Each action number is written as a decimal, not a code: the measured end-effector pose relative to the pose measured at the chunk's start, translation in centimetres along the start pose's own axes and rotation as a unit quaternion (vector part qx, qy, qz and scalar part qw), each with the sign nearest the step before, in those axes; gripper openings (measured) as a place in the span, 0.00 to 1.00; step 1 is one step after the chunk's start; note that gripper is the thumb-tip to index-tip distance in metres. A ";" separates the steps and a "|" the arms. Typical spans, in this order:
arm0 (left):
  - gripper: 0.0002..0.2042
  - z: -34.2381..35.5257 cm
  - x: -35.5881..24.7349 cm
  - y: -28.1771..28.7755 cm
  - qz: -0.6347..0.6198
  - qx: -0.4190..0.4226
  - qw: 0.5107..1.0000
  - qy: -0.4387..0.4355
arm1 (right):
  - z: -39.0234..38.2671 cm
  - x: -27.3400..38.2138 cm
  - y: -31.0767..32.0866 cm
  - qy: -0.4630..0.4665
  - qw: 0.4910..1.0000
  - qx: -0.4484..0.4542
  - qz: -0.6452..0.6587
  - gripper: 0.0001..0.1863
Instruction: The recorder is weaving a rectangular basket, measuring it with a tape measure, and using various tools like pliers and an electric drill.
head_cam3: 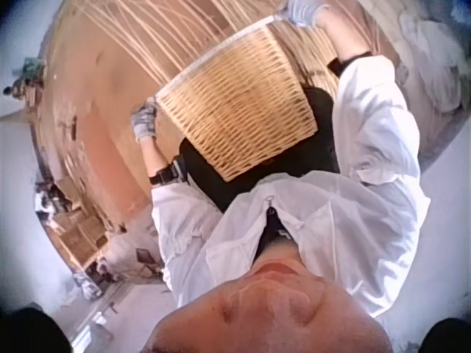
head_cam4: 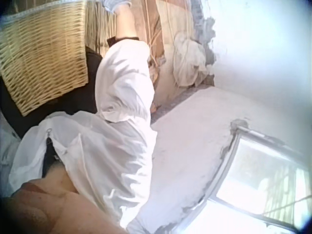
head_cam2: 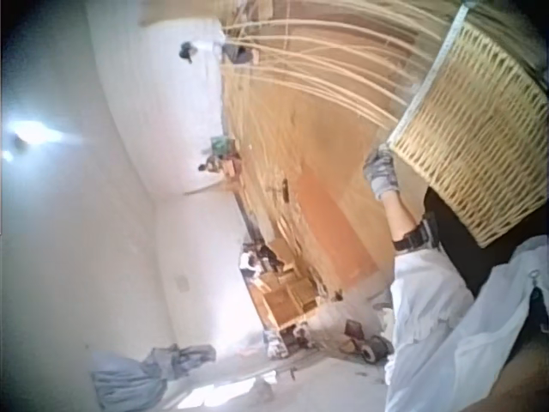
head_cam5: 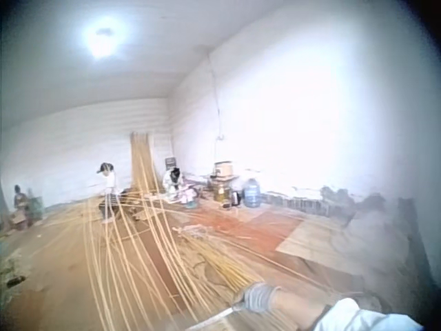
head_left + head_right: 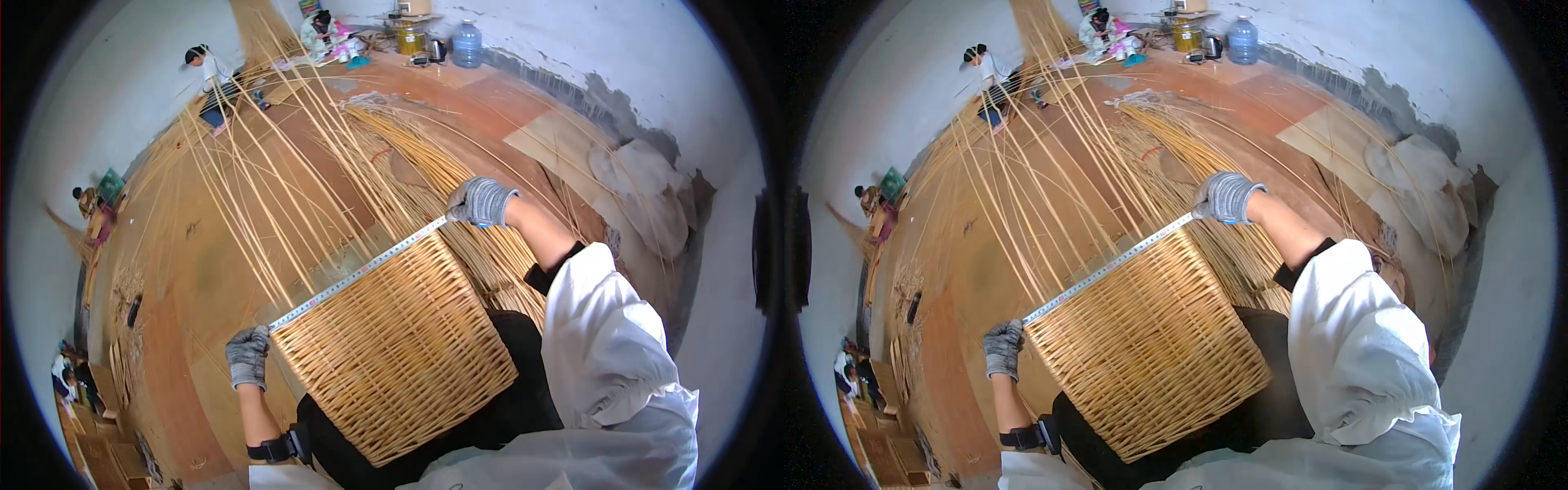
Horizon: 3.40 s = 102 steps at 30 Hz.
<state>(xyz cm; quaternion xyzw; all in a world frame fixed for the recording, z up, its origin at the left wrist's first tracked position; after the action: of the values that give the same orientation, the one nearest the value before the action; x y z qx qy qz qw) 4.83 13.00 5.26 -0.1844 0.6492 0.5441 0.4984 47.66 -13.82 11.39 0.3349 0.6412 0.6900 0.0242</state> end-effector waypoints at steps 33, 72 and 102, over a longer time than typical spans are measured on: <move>0.29 -9.6 -24.4 -23.7 0.290 0.156 0.910 -0.251 | -30.8 -17.9 -13.3 -0.290 0.802 -0.030 0.522 0.15; 0.11 -7.2 -7.6 0.1 -0.135 -0.139 0.959 -0.204 | -11.6 3.1 7.6 0.000 0.988 0.143 0.048 0.10; 0.08 -7.5 -9.2 -0.4 -0.107 -0.190 0.963 -0.157 | -9.8 1.1 3.7 0.024 0.994 -0.092 0.063 0.08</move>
<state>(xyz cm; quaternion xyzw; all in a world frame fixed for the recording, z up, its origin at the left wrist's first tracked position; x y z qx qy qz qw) 5.81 3.44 12.21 -0.2564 0.4245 0.6230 0.6049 43.43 -22.51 15.66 0.3544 0.5535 0.7537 -0.0038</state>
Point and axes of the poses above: each hand's wrist, its own z-axis towards the middle knuckle, its own y-axis out of the back of the hand, x = y × z, the point moved 5 cm from there along z, towards the middle knuckle, and after that the axes turned 12 degrees about -y, right-handed, at the moved point
